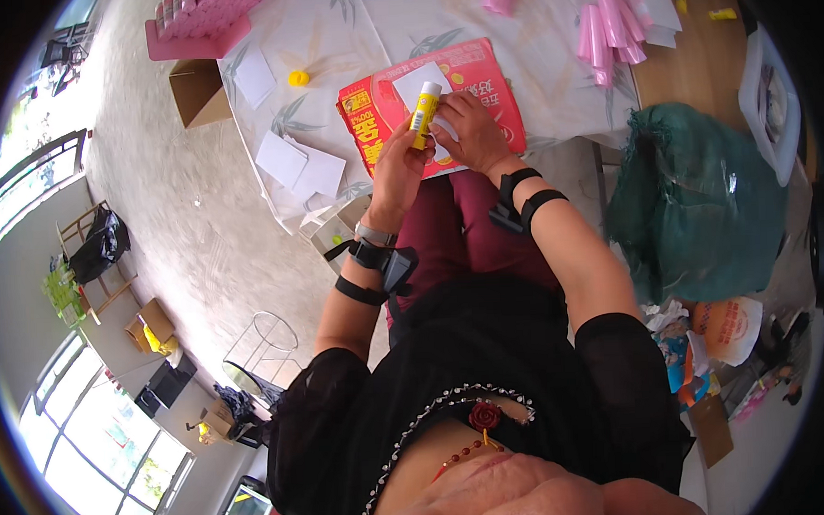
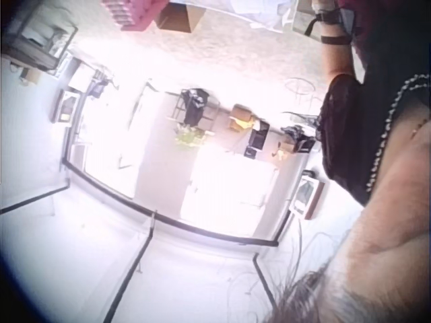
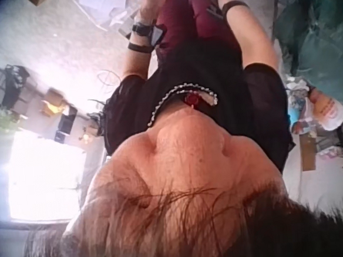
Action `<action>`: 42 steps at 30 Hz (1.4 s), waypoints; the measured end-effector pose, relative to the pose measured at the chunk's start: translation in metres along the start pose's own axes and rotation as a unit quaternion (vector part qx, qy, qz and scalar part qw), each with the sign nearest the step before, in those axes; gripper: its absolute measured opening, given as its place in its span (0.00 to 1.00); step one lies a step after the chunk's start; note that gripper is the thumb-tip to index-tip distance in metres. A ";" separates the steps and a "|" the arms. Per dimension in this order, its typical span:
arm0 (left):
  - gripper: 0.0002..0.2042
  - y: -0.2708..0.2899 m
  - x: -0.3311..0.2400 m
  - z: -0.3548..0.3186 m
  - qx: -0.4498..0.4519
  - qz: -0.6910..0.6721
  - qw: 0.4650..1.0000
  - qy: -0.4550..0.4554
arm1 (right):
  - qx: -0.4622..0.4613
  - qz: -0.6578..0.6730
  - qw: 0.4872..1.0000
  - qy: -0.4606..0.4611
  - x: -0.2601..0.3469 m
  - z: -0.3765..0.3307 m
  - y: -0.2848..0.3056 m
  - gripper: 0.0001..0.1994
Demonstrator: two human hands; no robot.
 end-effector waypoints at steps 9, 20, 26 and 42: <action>0.26 -0.016 -0.006 -0.017 0.092 0.271 0.957 -0.044 | 0.004 0.047 0.999 -0.020 -0.010 0.000 0.003 0.18; 0.27 -0.013 -0.005 -0.009 0.096 0.373 0.918 -0.095 | 0.013 0.085 0.995 -0.051 -0.013 0.001 0.002 0.18; 0.27 -0.019 -0.005 -0.012 0.066 0.372 0.919 -0.109 | 0.016 0.097 0.994 -0.056 -0.014 0.001 0.002 0.17; 0.31 -0.017 -0.004 -0.012 0.036 0.431 0.895 -0.108 | 0.008 0.085 0.995 -0.044 -0.014 0.002 0.002 0.17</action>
Point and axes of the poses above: each hand's wrist, its own z-axis towards the middle knuckle, its own y-axis out of the back of the hand, x = y × z, the point moved 6 cm from there along z, towards the middle knuckle, and after that the axes turned 12 degrees about -y, right-handed, at the moved point
